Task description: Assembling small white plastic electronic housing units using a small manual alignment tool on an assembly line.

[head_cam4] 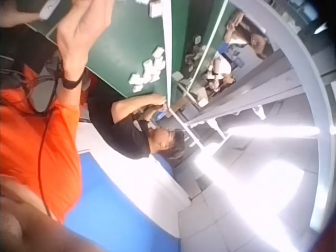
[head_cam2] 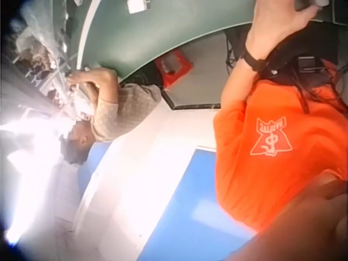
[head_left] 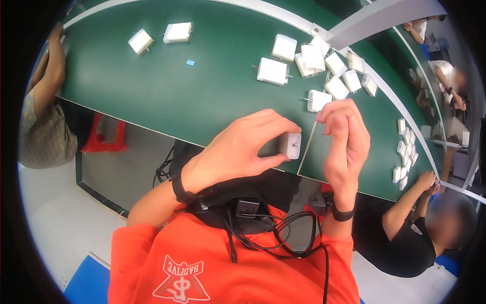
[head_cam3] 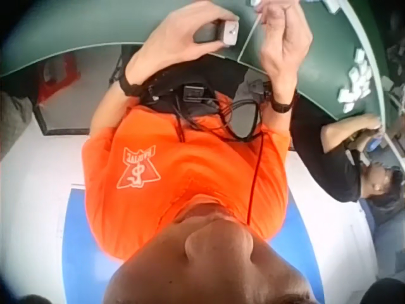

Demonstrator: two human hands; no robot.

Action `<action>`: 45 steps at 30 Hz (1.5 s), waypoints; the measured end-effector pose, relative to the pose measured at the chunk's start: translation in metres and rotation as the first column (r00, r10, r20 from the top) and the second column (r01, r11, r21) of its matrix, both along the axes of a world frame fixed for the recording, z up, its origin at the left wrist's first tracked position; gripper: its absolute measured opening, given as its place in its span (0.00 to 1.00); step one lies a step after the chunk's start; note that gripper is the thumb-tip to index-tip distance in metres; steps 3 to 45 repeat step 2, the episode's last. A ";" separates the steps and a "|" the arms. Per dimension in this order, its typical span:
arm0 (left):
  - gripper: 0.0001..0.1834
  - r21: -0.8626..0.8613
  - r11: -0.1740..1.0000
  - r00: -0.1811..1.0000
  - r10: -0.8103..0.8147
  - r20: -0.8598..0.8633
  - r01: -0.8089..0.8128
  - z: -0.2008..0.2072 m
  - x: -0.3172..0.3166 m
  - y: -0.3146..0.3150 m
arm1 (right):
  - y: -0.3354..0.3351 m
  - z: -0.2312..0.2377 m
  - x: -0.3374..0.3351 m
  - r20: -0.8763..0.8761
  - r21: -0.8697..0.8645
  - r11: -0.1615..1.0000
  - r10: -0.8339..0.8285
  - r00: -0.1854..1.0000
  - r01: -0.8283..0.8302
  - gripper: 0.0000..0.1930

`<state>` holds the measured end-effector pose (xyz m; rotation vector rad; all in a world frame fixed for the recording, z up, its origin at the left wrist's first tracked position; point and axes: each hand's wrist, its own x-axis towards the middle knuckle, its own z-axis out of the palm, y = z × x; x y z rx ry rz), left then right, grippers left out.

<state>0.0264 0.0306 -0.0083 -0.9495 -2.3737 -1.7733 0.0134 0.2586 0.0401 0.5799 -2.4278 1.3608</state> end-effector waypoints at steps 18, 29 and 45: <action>0.26 0.002 1.000 1.000 -0.007 -0.007 0.007 -0.002 -0.001 -0.002 | 0.008 -0.004 0.005 0.112 -0.115 0.977 0.194 0.975 -0.181 0.14; 0.26 0.002 1.000 1.000 -0.007 -0.007 0.007 -0.002 -0.001 -0.002 | 0.008 -0.004 0.005 0.112 -0.115 0.977 0.194 0.975 -0.181 0.14; 0.26 0.002 1.000 1.000 -0.007 -0.007 0.007 -0.002 -0.001 -0.002 | 0.008 -0.004 0.005 0.112 -0.115 0.977 0.194 0.975 -0.181 0.14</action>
